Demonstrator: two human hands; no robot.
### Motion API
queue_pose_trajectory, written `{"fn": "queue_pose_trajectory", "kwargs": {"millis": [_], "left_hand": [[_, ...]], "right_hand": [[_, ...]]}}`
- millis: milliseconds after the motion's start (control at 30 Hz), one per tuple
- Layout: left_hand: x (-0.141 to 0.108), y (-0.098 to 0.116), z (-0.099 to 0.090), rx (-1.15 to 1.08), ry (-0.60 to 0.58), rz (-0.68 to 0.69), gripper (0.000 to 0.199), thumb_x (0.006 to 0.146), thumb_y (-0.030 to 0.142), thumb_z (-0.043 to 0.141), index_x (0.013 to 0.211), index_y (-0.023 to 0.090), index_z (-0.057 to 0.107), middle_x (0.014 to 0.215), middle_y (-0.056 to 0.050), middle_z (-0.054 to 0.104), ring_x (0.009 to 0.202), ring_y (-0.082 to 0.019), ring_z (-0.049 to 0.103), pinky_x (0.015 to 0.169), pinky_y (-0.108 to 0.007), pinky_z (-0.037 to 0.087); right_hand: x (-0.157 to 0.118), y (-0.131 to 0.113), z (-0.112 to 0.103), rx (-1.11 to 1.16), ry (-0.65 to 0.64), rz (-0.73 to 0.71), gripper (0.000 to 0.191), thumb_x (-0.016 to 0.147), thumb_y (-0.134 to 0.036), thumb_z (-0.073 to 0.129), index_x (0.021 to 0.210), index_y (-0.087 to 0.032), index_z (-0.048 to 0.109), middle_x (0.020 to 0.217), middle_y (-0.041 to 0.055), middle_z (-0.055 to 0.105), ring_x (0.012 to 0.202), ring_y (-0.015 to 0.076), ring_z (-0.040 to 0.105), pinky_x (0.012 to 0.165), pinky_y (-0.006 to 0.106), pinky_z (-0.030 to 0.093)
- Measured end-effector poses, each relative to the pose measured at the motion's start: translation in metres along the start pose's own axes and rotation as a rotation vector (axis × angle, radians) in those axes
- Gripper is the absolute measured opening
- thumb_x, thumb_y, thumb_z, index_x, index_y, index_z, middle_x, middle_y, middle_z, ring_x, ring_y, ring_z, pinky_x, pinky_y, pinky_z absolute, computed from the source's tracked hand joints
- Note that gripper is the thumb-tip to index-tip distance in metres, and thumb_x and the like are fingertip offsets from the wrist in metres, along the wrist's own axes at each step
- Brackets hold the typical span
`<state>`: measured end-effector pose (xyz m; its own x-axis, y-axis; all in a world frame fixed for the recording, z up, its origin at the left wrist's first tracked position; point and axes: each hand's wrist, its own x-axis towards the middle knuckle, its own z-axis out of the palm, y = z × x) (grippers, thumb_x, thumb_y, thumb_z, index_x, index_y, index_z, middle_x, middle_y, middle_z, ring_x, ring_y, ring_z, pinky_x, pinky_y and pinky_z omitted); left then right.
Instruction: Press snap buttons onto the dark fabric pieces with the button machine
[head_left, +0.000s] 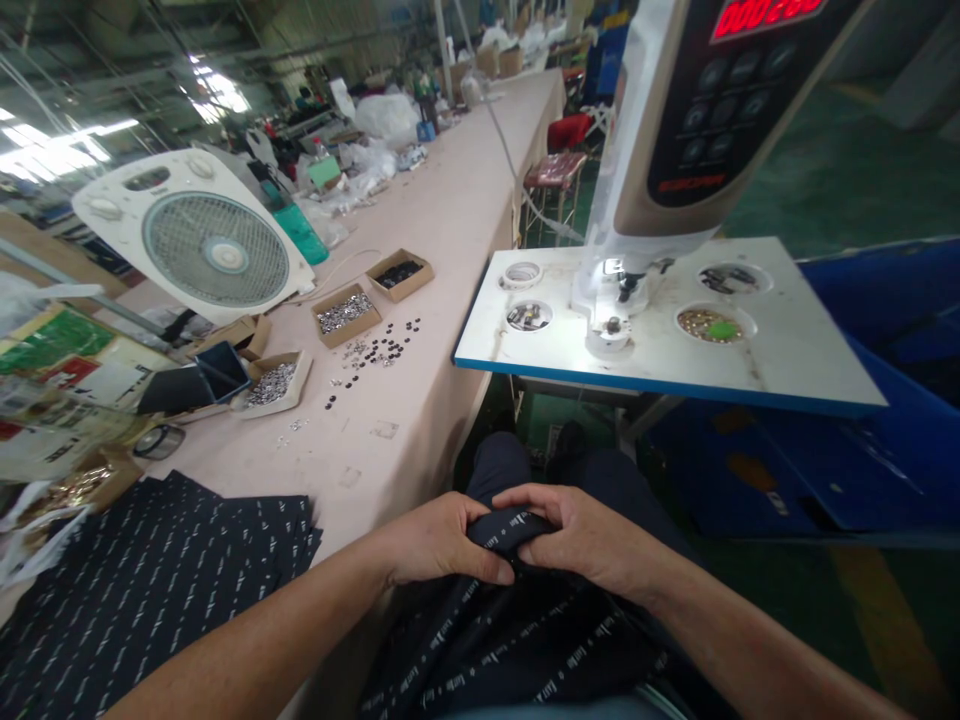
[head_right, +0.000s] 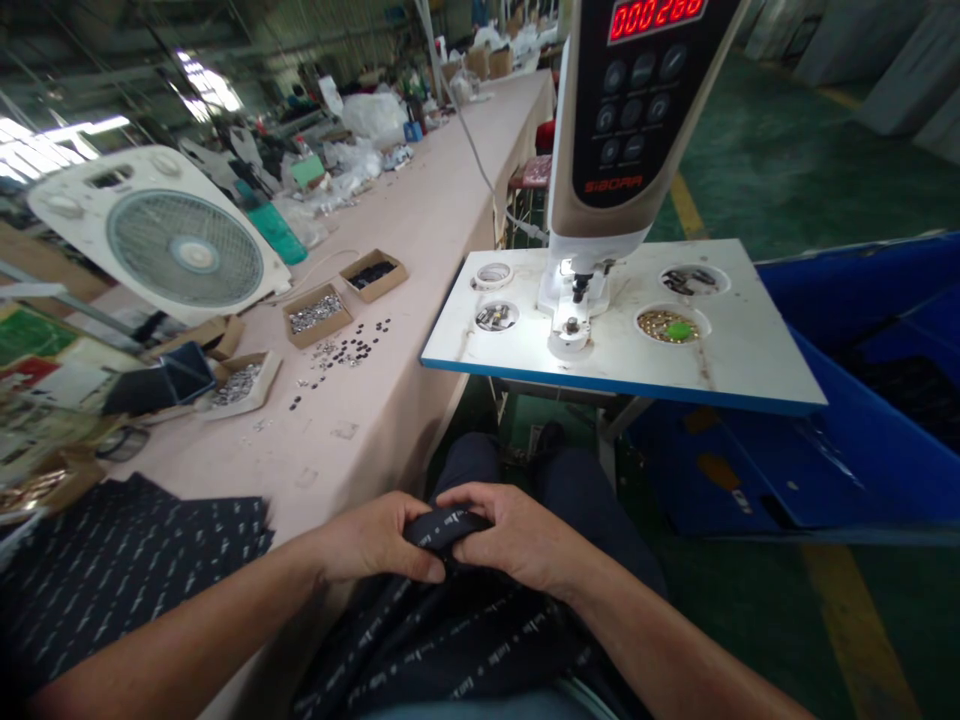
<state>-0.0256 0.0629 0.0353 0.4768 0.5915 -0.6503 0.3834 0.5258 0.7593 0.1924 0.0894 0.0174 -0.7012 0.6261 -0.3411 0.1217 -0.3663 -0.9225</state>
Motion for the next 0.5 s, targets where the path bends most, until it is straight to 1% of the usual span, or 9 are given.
{"fn": "queue_pose_trajectory", "kwargs": {"millis": [133,367,500], "left_hand": [[0.0000,0.0016,0.0004,-0.086,0.013,-0.028,0.035,0.060,0.033,0.085,0.083,0.013,0.068,0.068,0.005,0.052,0.063,-0.009,0.040,0.063,-0.022,0.031],[-0.0011,0.0049,0.0033,-0.089,0.063,-0.023,0.028,0.061,0.031,0.081,0.077,0.014,0.066,0.063,0.006,0.052,0.059,-0.008,0.040,0.060,-0.022,0.029],[-0.0013,0.0042,0.0045,-0.147,0.049,-0.029,0.030,0.059,0.031,0.083,0.078,0.013,0.068,0.066,0.005,0.057,0.060,-0.009,0.044,0.062,-0.022,0.032]], "right_hand": [[0.0011,-0.0036,-0.0002,-0.012,0.009,-0.001,0.053,0.066,-0.018,0.069,0.119,-0.016,0.068,0.102,0.0028,0.076,0.094,0.0211,0.069,0.084,0.031,0.051],[-0.0006,-0.0063,0.0036,0.046,0.047,0.024,0.052,0.068,-0.021,0.069,0.120,-0.015,0.067,0.103,0.0036,0.077,0.097,0.0218,0.070,0.086,0.032,0.052],[-0.0039,-0.0083,0.0031,0.037,0.015,0.012,0.054,0.068,-0.022,0.070,0.122,-0.016,0.067,0.107,0.0040,0.077,0.101,0.0236,0.070,0.091,0.035,0.052]]}}
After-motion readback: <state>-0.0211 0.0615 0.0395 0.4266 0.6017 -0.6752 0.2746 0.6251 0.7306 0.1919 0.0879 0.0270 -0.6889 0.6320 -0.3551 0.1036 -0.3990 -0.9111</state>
